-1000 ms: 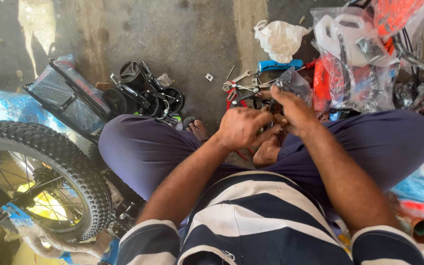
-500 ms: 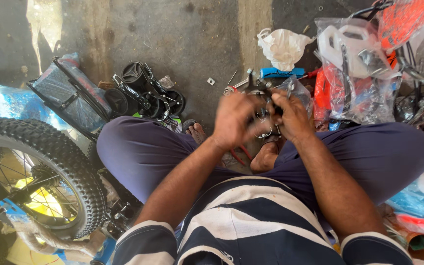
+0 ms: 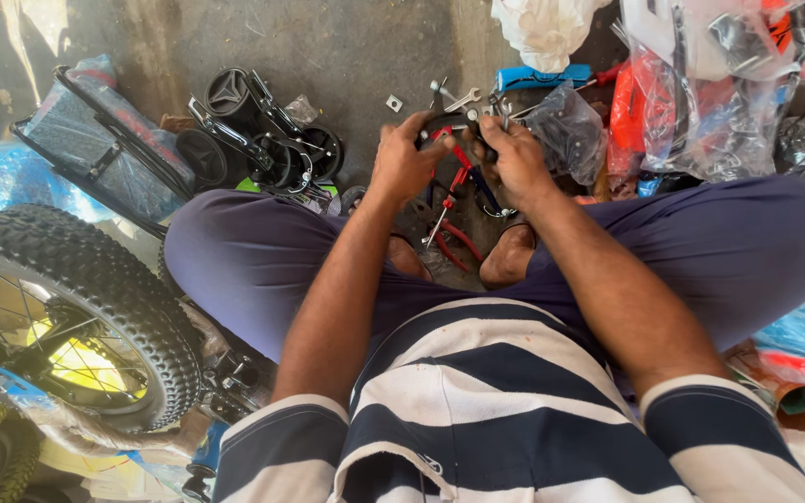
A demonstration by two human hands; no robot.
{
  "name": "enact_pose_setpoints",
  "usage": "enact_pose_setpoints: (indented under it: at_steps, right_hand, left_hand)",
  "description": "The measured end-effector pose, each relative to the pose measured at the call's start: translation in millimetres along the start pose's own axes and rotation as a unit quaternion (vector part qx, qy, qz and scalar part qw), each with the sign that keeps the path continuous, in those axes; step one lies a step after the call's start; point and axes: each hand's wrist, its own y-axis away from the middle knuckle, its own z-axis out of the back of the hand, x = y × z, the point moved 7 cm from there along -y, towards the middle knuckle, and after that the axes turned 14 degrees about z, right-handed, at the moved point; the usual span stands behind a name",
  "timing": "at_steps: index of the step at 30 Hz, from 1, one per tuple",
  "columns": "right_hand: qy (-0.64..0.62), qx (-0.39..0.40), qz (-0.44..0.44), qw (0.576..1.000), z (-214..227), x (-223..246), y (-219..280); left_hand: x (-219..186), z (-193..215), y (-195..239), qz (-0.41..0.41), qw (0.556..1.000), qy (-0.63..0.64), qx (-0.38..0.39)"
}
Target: The person sits on the floor and assembles a bicycle brake lever assembly. They use a screwdriver to tighten screws on the lever and a wrench to secure the mounting bracket. The person handles the brake lever, screws, and tools directly, working on the component in their lap.
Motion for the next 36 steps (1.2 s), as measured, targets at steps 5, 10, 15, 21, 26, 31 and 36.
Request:
enact_pose_setpoints:
  at_steps: [5,10,15,21,26,31,36]
  right_hand:
    - [-0.031,-0.007,0.002,0.999,-9.3,-29.3,-21.8]
    - [0.253,0.053,-0.093,0.961,29.3,-134.8,-28.5]
    - [0.606,0.114,0.239,0.75,27.6,-134.1,-27.6]
    - [0.725,0.355,0.268,0.526,-15.1,-164.9,-3.3]
    - [0.731,0.457,0.266,0.432,-34.2,-153.3,4.7]
    - [0.681,0.386,0.101,0.614,-21.7,-80.3,14.8]
    - [0.666,0.089,0.011,0.741,12.2,96.2,42.7]
  left_hand:
    - [6.2,7.3,-8.2,0.131,0.982,0.132,0.017]
    - [-1.6,25.4,-10.0,0.1,0.988,0.033,-0.116]
    - [-11.2,38.5,-9.5,0.127,0.976,0.059,-0.169]
    - [-16.5,36.1,-9.8,0.117,0.976,0.07,-0.171]
    - [-24.3,37.3,-13.0,0.143,0.979,0.076,-0.125]
    - [-39.3,40.3,-8.3,0.1,0.985,0.08,-0.117]
    - [-41.3,36.5,-4.1,0.117,0.986,0.082,-0.088]
